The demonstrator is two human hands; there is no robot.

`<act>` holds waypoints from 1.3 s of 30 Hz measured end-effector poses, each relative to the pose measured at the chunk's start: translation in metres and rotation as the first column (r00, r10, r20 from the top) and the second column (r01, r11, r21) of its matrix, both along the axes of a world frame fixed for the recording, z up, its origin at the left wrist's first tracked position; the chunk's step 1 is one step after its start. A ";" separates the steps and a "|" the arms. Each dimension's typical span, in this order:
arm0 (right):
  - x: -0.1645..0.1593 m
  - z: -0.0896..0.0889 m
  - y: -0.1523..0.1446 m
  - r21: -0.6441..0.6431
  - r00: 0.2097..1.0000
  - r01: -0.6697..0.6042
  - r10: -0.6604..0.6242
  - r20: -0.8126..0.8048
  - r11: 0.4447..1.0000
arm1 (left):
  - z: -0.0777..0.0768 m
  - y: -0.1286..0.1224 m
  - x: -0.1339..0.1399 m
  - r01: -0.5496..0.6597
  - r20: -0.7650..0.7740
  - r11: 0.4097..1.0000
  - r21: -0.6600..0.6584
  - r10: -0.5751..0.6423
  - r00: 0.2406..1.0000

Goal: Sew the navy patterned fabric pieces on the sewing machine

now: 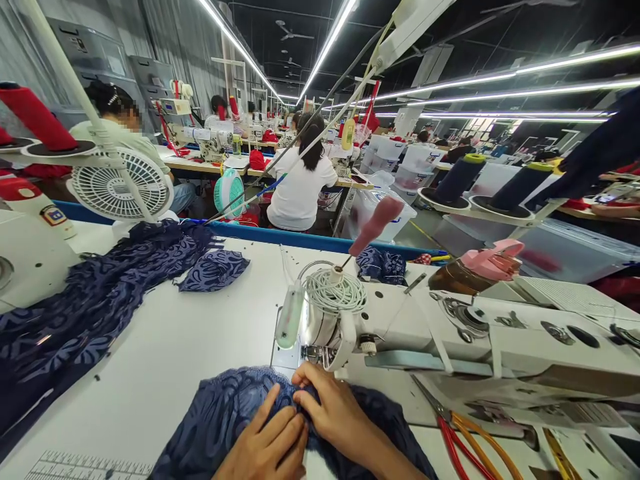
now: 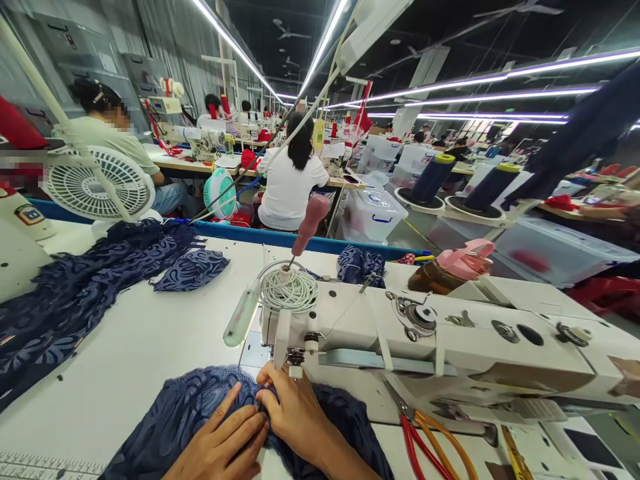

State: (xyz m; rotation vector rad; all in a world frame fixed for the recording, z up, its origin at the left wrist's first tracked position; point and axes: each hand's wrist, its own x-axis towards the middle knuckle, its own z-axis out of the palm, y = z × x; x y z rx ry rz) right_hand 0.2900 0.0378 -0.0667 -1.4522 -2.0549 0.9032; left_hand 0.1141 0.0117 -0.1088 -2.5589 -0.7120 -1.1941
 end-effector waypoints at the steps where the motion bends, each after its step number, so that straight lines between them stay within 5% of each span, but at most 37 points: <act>1: -0.001 -0.004 0.000 0.039 1.000 -0.002 0.002 -0.010 0.999 | 0.000 0.000 0.001 0.010 0.007 1.000 -0.002 -0.010 1.000; 8: -0.003 -0.026 -0.002 0.193 0.999 -0.043 0.048 -0.021 0.980 | -0.007 -0.003 0.003 0.051 0.089 0.997 -0.050 -0.047 0.995; 15: 0.004 -0.012 0.003 0.065 0.999 0.040 -0.039 -0.023 0.997 | 0.001 0.000 -0.002 0.076 0.064 0.982 -0.171 -0.066 0.996; 17: 0.008 -0.004 0.003 0.022 0.999 0.019 -0.019 -0.030 1.000 | 0.013 0.008 -0.004 0.032 0.050 0.932 -0.362 -0.015 0.999; 21: 0.015 -0.002 -0.001 0.010 0.999 -0.035 0.035 0.030 0.999 | 0.031 0.030 -0.003 -0.129 -0.049 0.695 -0.708 0.134 0.990; 24: 0.016 -0.015 -0.006 0.106 0.991 -0.008 -0.006 0.133 0.994 | 0.031 0.040 0.002 -0.119 -0.058 0.591 -0.798 0.121 0.991; 28: 0.015 -0.035 -0.012 0.297 0.984 -0.020 -0.033 0.175 0.955 | 0.023 0.043 0.005 -0.128 -0.058 0.541 -0.831 0.145 0.988; 33: 0.019 -0.040 -0.014 0.400 0.982 0.008 -0.083 0.170 0.916 | 0.017 0.041 0.000 -0.101 -0.060 0.556 -0.825 0.092 0.994; 39: 0.021 -0.018 -0.006 0.220 0.976 -0.073 0.024 0.217 0.973 | 0.007 0.039 -0.001 -0.148 -0.073 0.738 -0.659 0.133 0.988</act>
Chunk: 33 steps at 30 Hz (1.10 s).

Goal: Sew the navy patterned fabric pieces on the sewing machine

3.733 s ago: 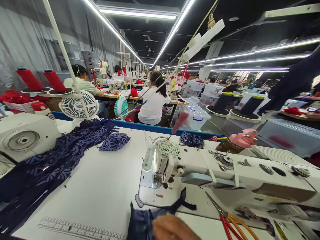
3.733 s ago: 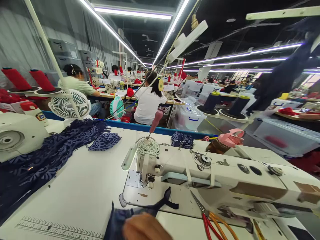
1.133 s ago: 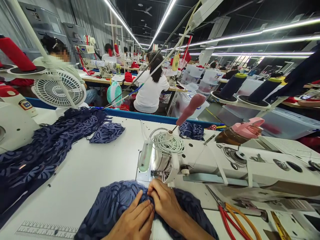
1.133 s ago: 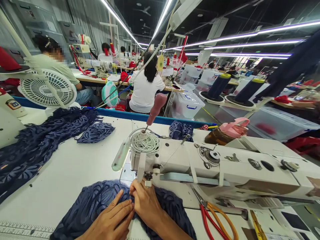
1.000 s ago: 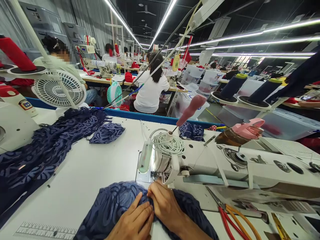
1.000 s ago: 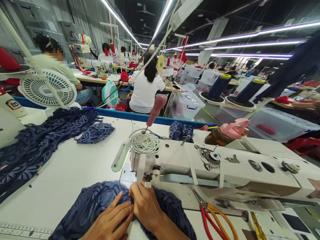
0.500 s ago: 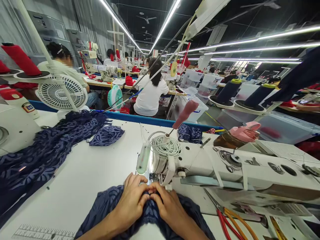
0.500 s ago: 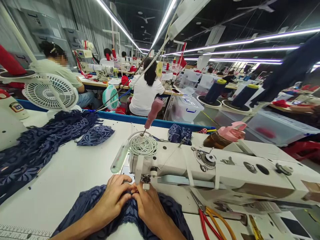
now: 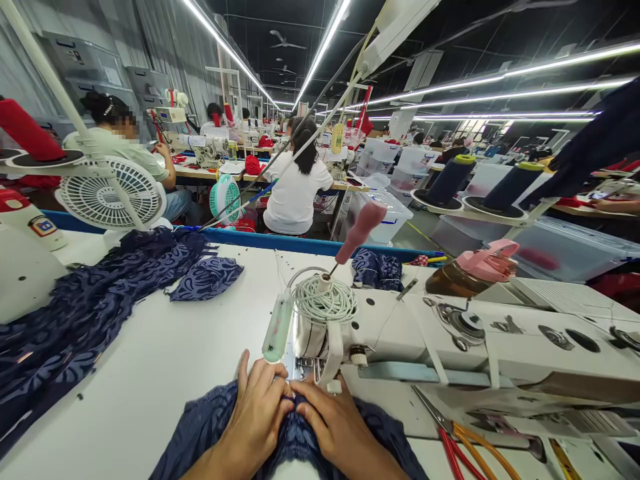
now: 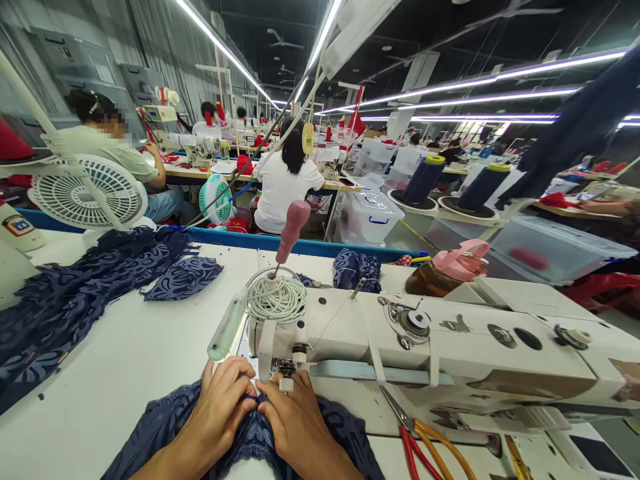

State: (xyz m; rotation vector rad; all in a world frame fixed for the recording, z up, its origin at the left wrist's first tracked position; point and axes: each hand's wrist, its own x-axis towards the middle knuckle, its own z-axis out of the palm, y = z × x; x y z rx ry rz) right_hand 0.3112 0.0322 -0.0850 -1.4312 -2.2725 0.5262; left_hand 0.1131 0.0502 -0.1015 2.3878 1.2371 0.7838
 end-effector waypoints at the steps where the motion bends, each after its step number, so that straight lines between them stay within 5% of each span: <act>1: 0.000 0.003 0.001 -0.029 1.000 -0.001 0.001 -0.001 1.000 | -0.001 0.000 0.000 0.002 -0.008 1.000 0.029 -0.002 1.000; 8: -0.001 0.008 0.005 -0.108 0.995 0.038 -0.048 -0.091 0.993 | 0.003 0.003 -0.004 0.042 -0.065 0.998 0.045 -0.039 0.997; 15: -0.007 0.002 0.005 0.081 0.983 0.160 -0.151 -0.108 0.984 | 0.007 0.004 -0.003 -0.005 -0.091 0.993 0.119 0.016 0.996; 19: -0.009 -0.001 0.007 0.085 0.974 0.208 -0.197 -0.115 0.974 | 0.010 0.008 -0.004 -0.082 -0.111 0.979 0.188 0.104 0.988; 23: -0.009 0.004 0.007 0.031 0.978 0.204 -0.202 -0.058 0.978 | 0.016 0.000 0.000 -0.151 -0.087 0.909 0.389 0.200 0.976; 28: -0.014 0.011 0.009 -0.002 0.985 0.170 -0.170 0.023 0.985 | 0.002 -0.029 0.002 0.112 -0.142 0.780 0.616 -0.031 0.989; 31: -0.019 0.013 0.012 -0.012 0.979 0.204 -0.203 0.034 0.979 | -0.010 -0.041 -0.003 0.190 -0.213 0.676 0.712 -0.049 0.976; 33: -0.020 0.013 0.013 -0.012 0.975 0.220 -0.219 0.036 0.975 | -0.013 -0.044 -0.007 0.223 -0.262 0.671 0.707 -0.044 0.964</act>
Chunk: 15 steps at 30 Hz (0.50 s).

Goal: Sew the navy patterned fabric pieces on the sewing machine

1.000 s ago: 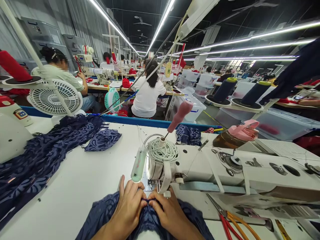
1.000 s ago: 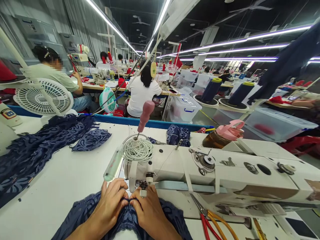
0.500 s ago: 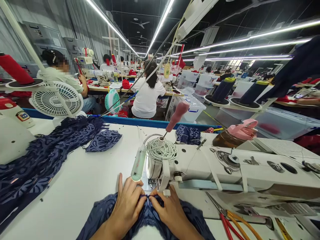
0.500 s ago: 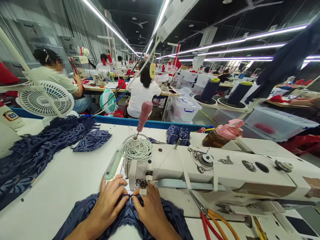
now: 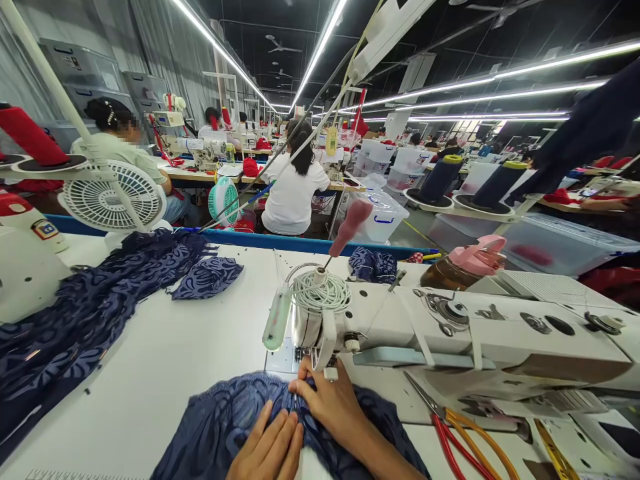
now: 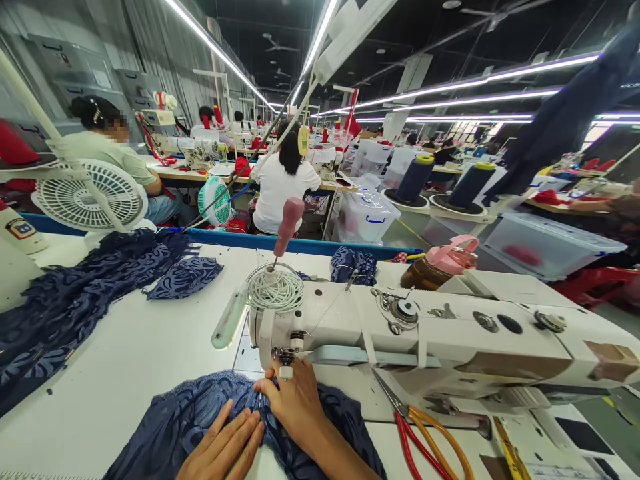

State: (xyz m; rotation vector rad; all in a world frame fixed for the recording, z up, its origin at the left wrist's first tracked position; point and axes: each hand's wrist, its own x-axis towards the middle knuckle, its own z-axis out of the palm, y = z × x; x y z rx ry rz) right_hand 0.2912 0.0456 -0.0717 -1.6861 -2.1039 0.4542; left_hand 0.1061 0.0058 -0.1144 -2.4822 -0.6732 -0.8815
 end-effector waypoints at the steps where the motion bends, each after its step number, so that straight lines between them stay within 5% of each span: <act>1: 0.000 0.000 0.000 0.002 1.000 0.005 -0.005 0.001 1.000 | 0.001 -0.001 -0.002 -0.003 -0.015 1.000 -0.008 0.003 1.000; 11: -0.001 0.005 0.003 0.058 0.999 -0.019 0.017 0.030 0.998 | 0.014 -0.002 -0.005 -0.015 -0.041 0.999 -0.037 0.013 0.999; 15: 0.018 0.009 -0.019 0.148 0.996 -0.067 0.058 0.066 0.987 | 0.012 -0.006 -0.010 -0.026 -0.034 1.000 0.013 0.027 0.999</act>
